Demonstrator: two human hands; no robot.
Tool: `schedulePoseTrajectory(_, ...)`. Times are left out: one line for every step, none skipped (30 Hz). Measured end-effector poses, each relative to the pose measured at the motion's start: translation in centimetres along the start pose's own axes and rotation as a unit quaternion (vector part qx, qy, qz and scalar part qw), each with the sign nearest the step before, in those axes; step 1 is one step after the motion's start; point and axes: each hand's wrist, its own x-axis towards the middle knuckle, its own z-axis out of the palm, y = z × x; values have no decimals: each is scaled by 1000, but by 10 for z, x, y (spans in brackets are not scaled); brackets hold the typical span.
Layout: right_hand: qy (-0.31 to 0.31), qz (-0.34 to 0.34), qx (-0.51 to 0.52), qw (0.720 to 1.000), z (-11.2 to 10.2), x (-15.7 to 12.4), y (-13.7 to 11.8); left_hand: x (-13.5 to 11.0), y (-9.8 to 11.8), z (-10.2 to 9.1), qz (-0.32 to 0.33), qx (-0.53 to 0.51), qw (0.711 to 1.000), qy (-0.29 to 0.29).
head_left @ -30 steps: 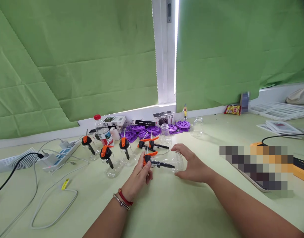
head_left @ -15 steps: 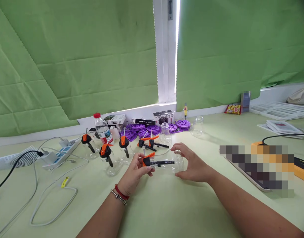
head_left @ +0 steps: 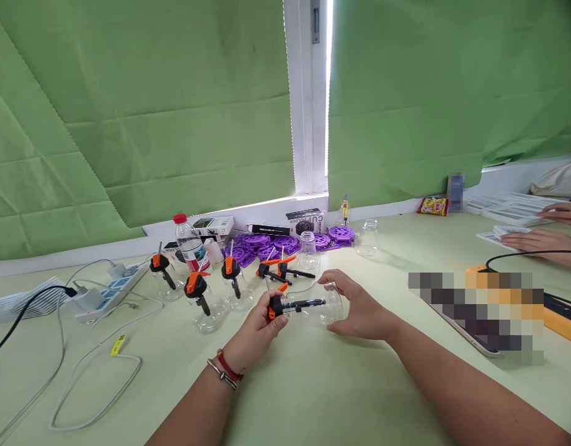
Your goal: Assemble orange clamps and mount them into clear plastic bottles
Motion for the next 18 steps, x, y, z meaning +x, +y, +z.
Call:
schedulePoseTrajectory(-6, 11, 19, 1000, 0, 0, 2, 0, 0, 0, 4, 6, 1000, 1)
schedulePoseTrajectory(-14, 26, 42, 999, 0, -1, 5, 0, -1, 0, 7, 11, 1000, 3)
schedulePoseTrajectory(-23, 43, 69, 996, 0, -1, 7, -1, 0, 0, 11, 13, 1000, 5)
schedulePoseTrajectory(-31, 64, 100, 992, -1, -1, 10, -1, 0, 0, 13, 13, 1000, 5)
schedulePoseTrajectory(-37, 87, 134, 986, -1, 0, 13, -1, 0, 0, 15, 10, 1000, 4)
schedulePoseTrajectory(-39, 109, 169, 979, -1, 0, 15, -1, 0, 0, 14, 5, 1000, 2)
schedulePoseTrajectory(-37, 130, 200, 970, -2, 0, 16, -1, 0, 1, 11, 0, 1000, -1)
schedulePoseTrajectory(-33, 149, 224, 963, -1, 1, 18, -2, 0, 1, 8, -5, 1000, -3)
schedulePoseTrajectory(-28, 166, 238, 957, -1, 1, 18, -2, 0, 2, 5, -10, 1000, -5)
schedulePoseTrajectory(-28, 184, 243, 952, 0, 1, 18, -2, 0, 2, 2, -13, 1000, -6)
schedulePoseTrajectory(-33, 203, 241, 949, 1, 2, 19, -2, 0, 3, 0, -15, 1000, -7)
schedulePoseTrajectory(-42, 226, 237, 944, 3, 2, 18, -2, 1, 4, 0, -16, 1000, -7)
schedulePoseTrajectory(-50, 251, 234, 938, 5, 2, 18, -2, 1, 4, 2, -16, 1000, -6)
schedulePoseTrajectory(-56, 275, 235, 931, 7, 2, 18, -1, 1, 4, 4, -15, 1000, -5)
schedulePoseTrajectory(-59, 294, 240, 923, 8, 1, 18, -1, 1, 5, 6, -13, 1000, -2)
schedulePoseTrajectory(-60, 307, 250, 917, 9, 1, 18, -1, 0, 5, 9, -11, 1000, 1)
schedulePoseTrajectory(-60, 310, 263, 912, 9, 1, 18, 0, 0, 5, 10, -9, 1000, 5)
schedulePoseTrajectory(-62, 305, 279, 908, 8, 0, 18, 0, -1, 4, 9, -7, 1000, 11)
